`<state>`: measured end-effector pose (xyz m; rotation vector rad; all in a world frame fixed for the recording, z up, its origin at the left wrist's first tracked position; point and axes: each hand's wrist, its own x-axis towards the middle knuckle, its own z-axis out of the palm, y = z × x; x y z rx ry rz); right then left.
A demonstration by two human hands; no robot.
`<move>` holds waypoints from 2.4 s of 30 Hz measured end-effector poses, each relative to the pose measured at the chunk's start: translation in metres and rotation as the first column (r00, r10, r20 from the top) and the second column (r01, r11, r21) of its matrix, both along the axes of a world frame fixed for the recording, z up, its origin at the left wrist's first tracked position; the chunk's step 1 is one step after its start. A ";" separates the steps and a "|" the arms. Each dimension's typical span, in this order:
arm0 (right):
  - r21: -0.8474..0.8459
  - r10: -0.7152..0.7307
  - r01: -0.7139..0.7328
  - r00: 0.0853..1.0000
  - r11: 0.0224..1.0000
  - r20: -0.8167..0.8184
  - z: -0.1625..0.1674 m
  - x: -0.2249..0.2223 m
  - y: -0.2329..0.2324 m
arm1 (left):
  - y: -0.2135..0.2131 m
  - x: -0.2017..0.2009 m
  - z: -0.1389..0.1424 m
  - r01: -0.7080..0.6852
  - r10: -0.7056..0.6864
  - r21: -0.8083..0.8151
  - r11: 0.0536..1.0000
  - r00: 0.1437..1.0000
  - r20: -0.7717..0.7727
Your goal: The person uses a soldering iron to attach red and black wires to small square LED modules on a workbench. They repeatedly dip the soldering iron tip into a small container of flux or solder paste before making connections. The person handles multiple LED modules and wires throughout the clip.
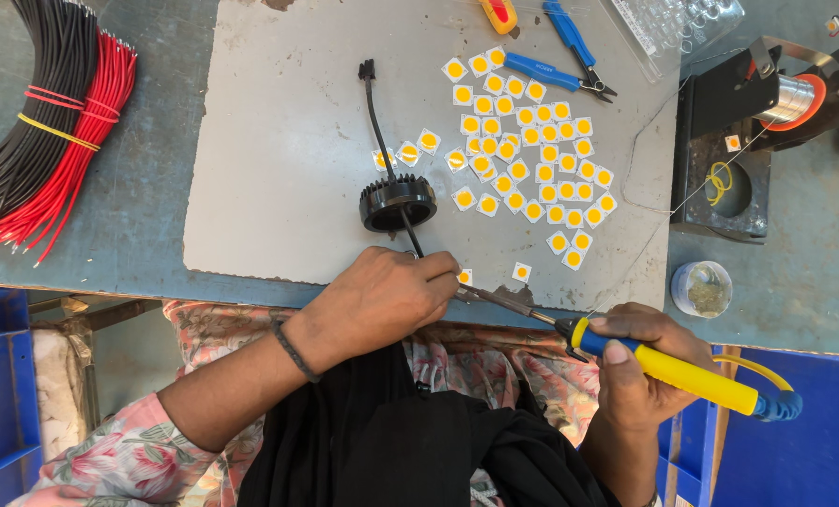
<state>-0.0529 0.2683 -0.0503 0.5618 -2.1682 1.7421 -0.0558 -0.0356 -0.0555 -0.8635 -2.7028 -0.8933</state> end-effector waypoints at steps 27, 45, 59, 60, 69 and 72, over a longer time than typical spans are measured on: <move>0.039 0.008 -0.008 1.000 0.999 -0.007 0.005 0.000 -0.002 | 0.001 -0.002 0.005 0.004 -0.006 -0.090 0.996 1.000 -0.024; -0.285 -0.027 0.031 0.999 0.958 0.017 -0.017 -0.001 -0.010 | 0.001 0.003 -0.003 -0.019 0.020 0.016 1.000 0.999 -0.035; 0.382 0.319 -0.284 0.947 0.879 -0.032 -0.026 -0.016 -0.091 | 0.001 0.013 -0.016 -0.109 0.117 0.052 0.993 0.976 -0.185; 0.431 0.299 -0.242 0.952 0.869 -0.068 -0.027 -0.016 -0.090 | 0.003 0.012 -0.015 -0.122 0.130 0.054 0.991 0.975 -0.181; 0.360 0.277 -0.225 0.955 0.905 -0.101 -0.044 -0.020 -0.091 | 0.005 0.011 -0.011 -0.129 0.136 0.133 0.983 0.990 -0.043; 0.344 0.305 -0.258 0.948 0.903 -0.090 -0.045 -0.019 -0.092 | -0.001 0.014 -0.008 -0.070 0.072 0.141 0.988 0.997 -0.013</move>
